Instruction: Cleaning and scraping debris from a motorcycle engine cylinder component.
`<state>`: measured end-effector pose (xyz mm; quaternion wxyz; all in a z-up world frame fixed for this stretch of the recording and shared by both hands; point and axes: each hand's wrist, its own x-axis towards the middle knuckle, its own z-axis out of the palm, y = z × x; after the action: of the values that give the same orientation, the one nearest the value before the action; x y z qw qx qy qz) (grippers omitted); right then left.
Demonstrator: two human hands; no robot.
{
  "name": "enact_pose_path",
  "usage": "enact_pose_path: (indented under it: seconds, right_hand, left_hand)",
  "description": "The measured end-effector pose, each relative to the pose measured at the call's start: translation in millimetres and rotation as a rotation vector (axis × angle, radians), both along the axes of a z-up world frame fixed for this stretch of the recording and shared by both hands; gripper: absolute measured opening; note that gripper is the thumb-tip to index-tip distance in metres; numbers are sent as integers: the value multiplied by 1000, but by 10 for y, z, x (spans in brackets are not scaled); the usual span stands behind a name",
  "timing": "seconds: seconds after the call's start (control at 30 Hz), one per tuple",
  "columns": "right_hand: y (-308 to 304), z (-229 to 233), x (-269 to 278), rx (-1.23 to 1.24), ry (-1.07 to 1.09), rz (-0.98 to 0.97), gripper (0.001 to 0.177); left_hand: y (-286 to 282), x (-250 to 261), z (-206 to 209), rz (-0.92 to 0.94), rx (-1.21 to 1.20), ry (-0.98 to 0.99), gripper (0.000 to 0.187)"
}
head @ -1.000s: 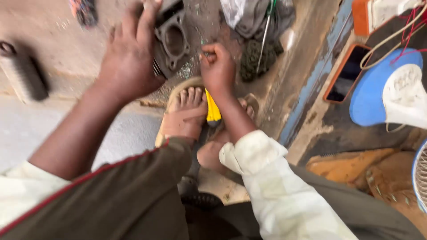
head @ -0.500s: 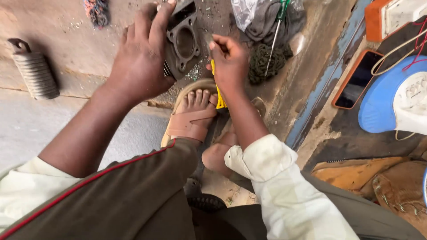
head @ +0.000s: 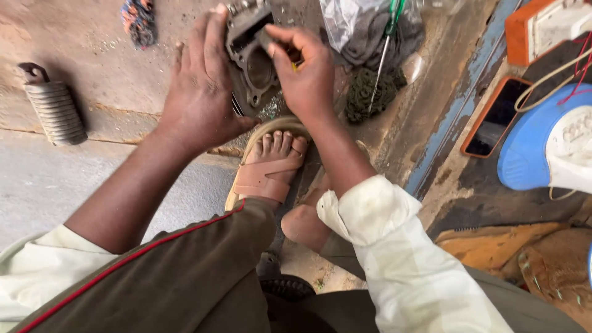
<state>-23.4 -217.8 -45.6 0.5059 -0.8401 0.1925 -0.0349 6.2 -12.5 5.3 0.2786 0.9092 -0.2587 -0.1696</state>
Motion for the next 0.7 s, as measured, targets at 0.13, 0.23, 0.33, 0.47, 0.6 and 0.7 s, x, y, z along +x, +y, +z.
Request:
enact_pose_path:
  seconds: [0.13, 0.23, 0.33, 0.47, 0.6, 0.7]
  right_hand:
    - [-148, 175, 218, 19, 42, 106, 24]
    - [-430, 97, 230, 334, 354, -79, 21]
    - [-509, 263, 75, 587, 417, -113, 15]
    - [-431, 441, 16, 650, 742, -69, 16]
    - [-304, 667, -48, 21, 572, 189, 15]
    - [-115, 751, 36, -494, 284, 418, 26]
  left_hand:
    - [42, 66, 36, 18, -15, 65, 149]
    - [86, 189, 106, -37, -13, 121, 143]
    - [107, 256, 221, -132, 4, 126, 139]
    - [52, 332, 194, -177, 139, 87, 130]
    - [20, 204, 174, -176, 188, 57, 128]
    - [-11, 251, 237, -103, 152, 80, 123]
